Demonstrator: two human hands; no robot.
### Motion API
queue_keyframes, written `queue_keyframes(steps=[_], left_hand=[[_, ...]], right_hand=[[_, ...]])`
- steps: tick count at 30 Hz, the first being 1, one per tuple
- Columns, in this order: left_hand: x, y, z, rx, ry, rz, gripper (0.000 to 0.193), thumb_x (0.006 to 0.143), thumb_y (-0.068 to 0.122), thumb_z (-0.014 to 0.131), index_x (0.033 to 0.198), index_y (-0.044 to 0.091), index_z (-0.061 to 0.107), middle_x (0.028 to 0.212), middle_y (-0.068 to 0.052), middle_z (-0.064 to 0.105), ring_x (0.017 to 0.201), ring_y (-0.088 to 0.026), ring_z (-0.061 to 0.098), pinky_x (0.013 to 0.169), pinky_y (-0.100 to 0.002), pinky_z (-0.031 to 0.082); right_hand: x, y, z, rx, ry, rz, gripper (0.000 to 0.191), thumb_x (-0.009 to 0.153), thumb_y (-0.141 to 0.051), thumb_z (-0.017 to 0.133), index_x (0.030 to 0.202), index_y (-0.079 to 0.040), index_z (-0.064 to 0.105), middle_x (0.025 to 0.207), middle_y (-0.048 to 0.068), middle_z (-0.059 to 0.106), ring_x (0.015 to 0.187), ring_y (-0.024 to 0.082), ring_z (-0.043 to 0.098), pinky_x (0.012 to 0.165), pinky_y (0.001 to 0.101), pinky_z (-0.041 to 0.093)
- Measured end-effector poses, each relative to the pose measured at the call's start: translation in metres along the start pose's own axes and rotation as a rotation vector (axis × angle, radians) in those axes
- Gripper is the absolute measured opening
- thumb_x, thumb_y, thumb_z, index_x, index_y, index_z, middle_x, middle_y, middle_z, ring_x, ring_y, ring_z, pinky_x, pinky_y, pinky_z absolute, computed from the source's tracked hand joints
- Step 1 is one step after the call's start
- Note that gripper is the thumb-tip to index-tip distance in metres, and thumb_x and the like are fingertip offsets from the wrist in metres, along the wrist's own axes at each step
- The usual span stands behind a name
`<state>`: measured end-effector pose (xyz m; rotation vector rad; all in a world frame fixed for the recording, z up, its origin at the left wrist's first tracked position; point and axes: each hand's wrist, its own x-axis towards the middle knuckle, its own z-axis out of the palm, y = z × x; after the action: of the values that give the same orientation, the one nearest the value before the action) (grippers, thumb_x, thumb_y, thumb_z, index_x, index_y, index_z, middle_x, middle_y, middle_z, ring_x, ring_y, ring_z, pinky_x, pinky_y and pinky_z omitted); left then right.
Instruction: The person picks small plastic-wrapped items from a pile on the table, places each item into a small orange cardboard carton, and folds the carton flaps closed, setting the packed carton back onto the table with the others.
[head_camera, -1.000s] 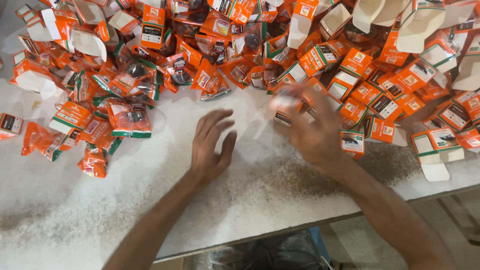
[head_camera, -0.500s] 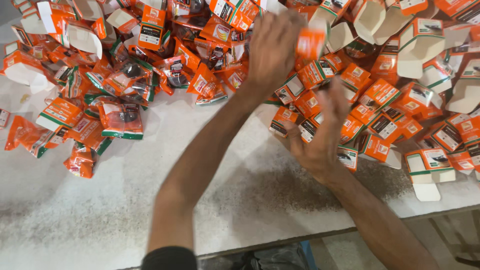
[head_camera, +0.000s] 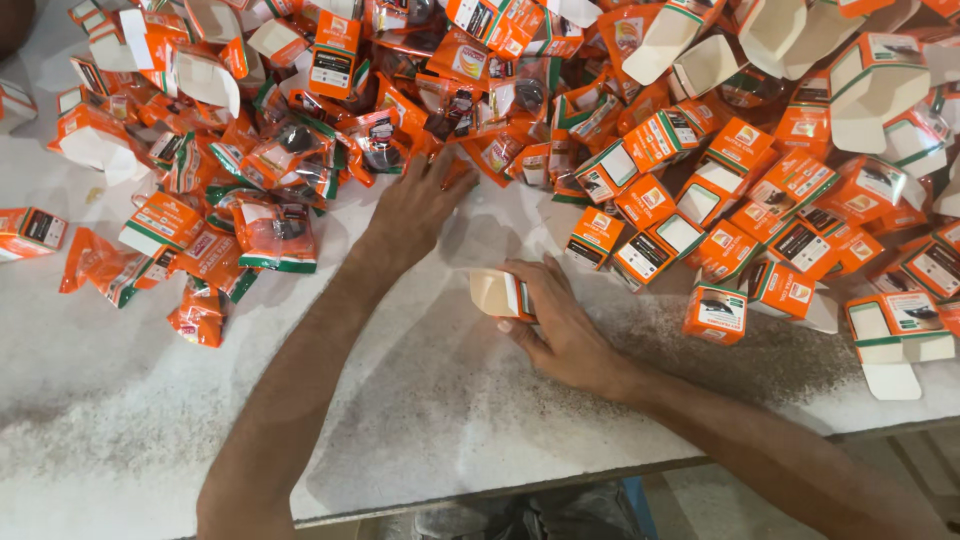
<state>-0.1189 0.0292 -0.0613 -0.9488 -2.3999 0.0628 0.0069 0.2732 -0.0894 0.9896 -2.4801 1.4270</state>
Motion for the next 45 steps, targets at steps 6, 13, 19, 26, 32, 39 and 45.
queue_keyframes(steps=[6, 13, 19, 26, 32, 39, 45], left_hand=[[-0.026, -0.003, -0.007, -0.086, -0.261, -0.101, 0.034, 0.097, 0.016, 0.074, 0.128, 0.011, 0.064, 0.107, -0.019, 0.064, 0.088, -0.032, 0.068, 0.07, -0.045, 0.056], [-0.076, 0.086, -0.07, -0.721, 0.53, -0.234, 0.059, 0.085, -0.008, 0.079, 0.137, 0.0, 0.052, 0.119, -0.025, 0.064, 0.102, -0.037, 0.072, 0.084, -0.041, 0.063], [-0.074, 0.115, -0.067, -0.558, 0.339, -0.008, 0.054, 0.083, 0.002, 0.081, 0.133, 0.003, 0.06, 0.124, -0.015, 0.066, 0.12, -0.036, 0.062, 0.104, -0.057, 0.049], [-0.064, 0.126, -0.065, -0.447, 0.254, -0.179, 0.028, 0.086, 0.011, 0.076, 0.111, 0.001, 0.067, 0.127, -0.015, 0.057, 0.142, -0.046, 0.04, 0.116, -0.07, 0.029], [-0.051, 0.139, -0.065, -0.518, 0.286, -0.486, 0.021, 0.083, 0.013, 0.077, 0.1, 0.004, 0.07, 0.13, -0.02, 0.045, 0.135, -0.048, 0.042, 0.11, -0.057, 0.039], [-0.045, 0.117, -0.024, -1.255, -0.103, -0.956, 0.022, 0.078, 0.006, 0.073, 0.095, 0.001, 0.06, 0.082, -0.012, 0.065, 0.068, -0.016, 0.062, 0.058, -0.03, 0.051], [-0.046, 0.12, 0.003, -1.407, 0.033, -0.855, 0.024, 0.076, 0.003, 0.073, 0.096, -0.002, 0.06, 0.087, -0.007, 0.066, 0.075, -0.011, 0.066, 0.061, -0.028, 0.057]], right_hand=[[-0.004, 0.008, -0.01, -0.052, 0.035, -0.012, 0.063, 0.091, -0.019, 0.075, 0.142, 0.0, 0.042, 0.134, 0.023, 0.057, 0.125, 0.041, 0.055, 0.104, 0.0477, 0.046], [0.001, 0.006, -0.008, -0.029, 0.061, 0.095, 0.063, 0.074, -0.021, 0.088, 0.127, -0.001, 0.061, 0.124, 0.016, 0.067, 0.117, 0.036, 0.064, 0.099, 0.0433, 0.051], [0.001, 0.002, -0.009, -0.026, 0.057, 0.041, 0.059, 0.073, -0.003, 0.081, 0.13, -0.001, 0.063, 0.124, 0.018, 0.068, 0.119, 0.037, 0.064, 0.101, 0.044, 0.05], [-0.001, 0.001, -0.003, -0.076, 0.084, 0.044, 0.06, 0.072, 0.001, 0.078, 0.129, 0.001, 0.056, 0.123, 0.02, 0.065, 0.118, 0.042, 0.06, 0.097, 0.0458, 0.051], [0.001, -0.004, -0.004, -0.079, 0.063, 0.096, 0.049, 0.075, 0.001, 0.074, 0.123, -0.001, 0.06, 0.12, 0.017, 0.067, 0.115, 0.042, 0.061, 0.094, 0.0462, 0.052], [0.0, -0.002, -0.001, -0.112, 0.08, 0.015, 0.064, 0.078, -0.018, 0.085, 0.13, 0.002, 0.056, 0.124, 0.02, 0.065, 0.115, 0.042, 0.06, 0.095, 0.048, 0.05], [-0.01, 0.001, 0.0, 0.098, 0.067, 0.169, 0.061, 0.085, -0.014, 0.078, 0.135, -0.001, 0.046, 0.129, 0.017, 0.066, 0.125, 0.035, 0.064, 0.099, 0.0429, 0.053]])
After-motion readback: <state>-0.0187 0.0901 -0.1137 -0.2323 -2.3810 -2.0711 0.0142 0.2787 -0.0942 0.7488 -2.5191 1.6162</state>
